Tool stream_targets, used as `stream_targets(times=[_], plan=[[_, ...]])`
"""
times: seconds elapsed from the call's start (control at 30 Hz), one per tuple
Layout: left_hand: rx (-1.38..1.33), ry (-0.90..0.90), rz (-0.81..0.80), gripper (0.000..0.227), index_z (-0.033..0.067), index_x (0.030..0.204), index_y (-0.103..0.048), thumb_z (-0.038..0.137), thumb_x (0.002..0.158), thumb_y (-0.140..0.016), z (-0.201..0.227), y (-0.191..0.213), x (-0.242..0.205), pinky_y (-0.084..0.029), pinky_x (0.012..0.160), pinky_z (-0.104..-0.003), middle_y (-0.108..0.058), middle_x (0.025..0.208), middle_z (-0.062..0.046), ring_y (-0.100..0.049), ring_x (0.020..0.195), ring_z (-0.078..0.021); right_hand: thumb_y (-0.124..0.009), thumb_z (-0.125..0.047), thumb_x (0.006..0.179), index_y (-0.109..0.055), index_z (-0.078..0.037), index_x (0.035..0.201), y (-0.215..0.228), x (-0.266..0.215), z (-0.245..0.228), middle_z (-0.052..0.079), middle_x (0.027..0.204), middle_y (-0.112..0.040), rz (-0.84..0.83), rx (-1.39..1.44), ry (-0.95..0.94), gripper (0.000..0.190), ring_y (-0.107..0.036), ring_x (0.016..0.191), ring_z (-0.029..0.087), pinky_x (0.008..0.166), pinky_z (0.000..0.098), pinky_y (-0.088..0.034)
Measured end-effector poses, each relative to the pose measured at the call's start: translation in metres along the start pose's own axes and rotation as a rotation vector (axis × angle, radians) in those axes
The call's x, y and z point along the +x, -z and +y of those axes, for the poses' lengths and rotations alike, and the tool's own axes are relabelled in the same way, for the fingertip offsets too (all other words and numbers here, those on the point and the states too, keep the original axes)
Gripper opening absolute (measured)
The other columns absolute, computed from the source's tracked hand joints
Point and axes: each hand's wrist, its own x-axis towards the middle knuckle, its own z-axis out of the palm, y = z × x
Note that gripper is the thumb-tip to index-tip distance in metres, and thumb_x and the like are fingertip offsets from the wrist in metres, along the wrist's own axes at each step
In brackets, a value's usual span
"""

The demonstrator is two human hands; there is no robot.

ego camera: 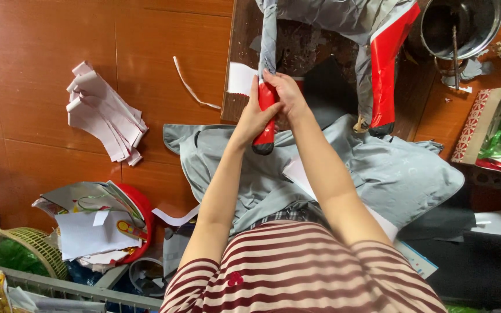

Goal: Wrapping colored paper around a bamboo and paper giraffe frame using glue.

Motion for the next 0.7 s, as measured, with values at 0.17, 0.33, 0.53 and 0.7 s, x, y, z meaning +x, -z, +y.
stream_targets(times=[0.17,0.33,0.53,0.7], plan=[[0.259,-0.121,0.068,0.111,0.0134,0.166,0.011,0.023,0.094,-0.074,-0.024,0.009,0.007,-0.059,0.095,-0.038,-0.067,0.130,-0.028,-0.074,0.111,-0.0343,-0.069,-0.026,0.102,-0.065,-0.006,0.110,-0.009,0.000,0.012,0.006,0.098,-0.071,-0.013,0.336,0.083,0.021,-0.069,0.085,0.017,0.079,0.0337,-0.059],[0.441,-0.664,0.507,0.104,0.0148,0.165,-0.004,0.005,0.094,-0.079,0.009,0.024,0.040,-0.048,0.112,-0.044,-0.032,0.164,-0.026,-0.051,0.139,-0.0415,-0.069,-0.035,0.097,-0.061,-0.011,0.121,-0.026,-0.006,0.017,0.009,0.086,-0.068,-0.083,0.342,0.069,0.035,-0.067,0.073,0.022,0.061,0.0362,-0.059],[0.403,-0.903,0.572,0.088,0.0208,0.167,-0.023,-0.009,0.098,-0.069,0.050,0.008,0.098,-0.058,0.108,-0.036,-0.046,0.159,-0.016,-0.064,0.131,-0.0280,-0.064,-0.030,0.097,-0.037,-0.021,0.136,-0.049,-0.028,0.011,0.006,0.101,-0.066,0.082,-0.086,0.516,0.049,-0.066,0.078,0.019,0.066,0.0345,-0.060],[0.451,-0.764,0.278,0.086,0.0171,0.165,-0.025,-0.005,0.097,-0.072,0.054,-0.024,0.084,-0.059,0.100,-0.034,-0.065,0.139,-0.017,-0.072,0.117,-0.0267,-0.052,-0.026,0.111,-0.060,0.009,0.130,-0.027,-0.019,0.023,0.010,0.110,-0.069,0.168,0.215,0.589,0.041,-0.067,0.092,0.014,0.081,0.0321,-0.059]])
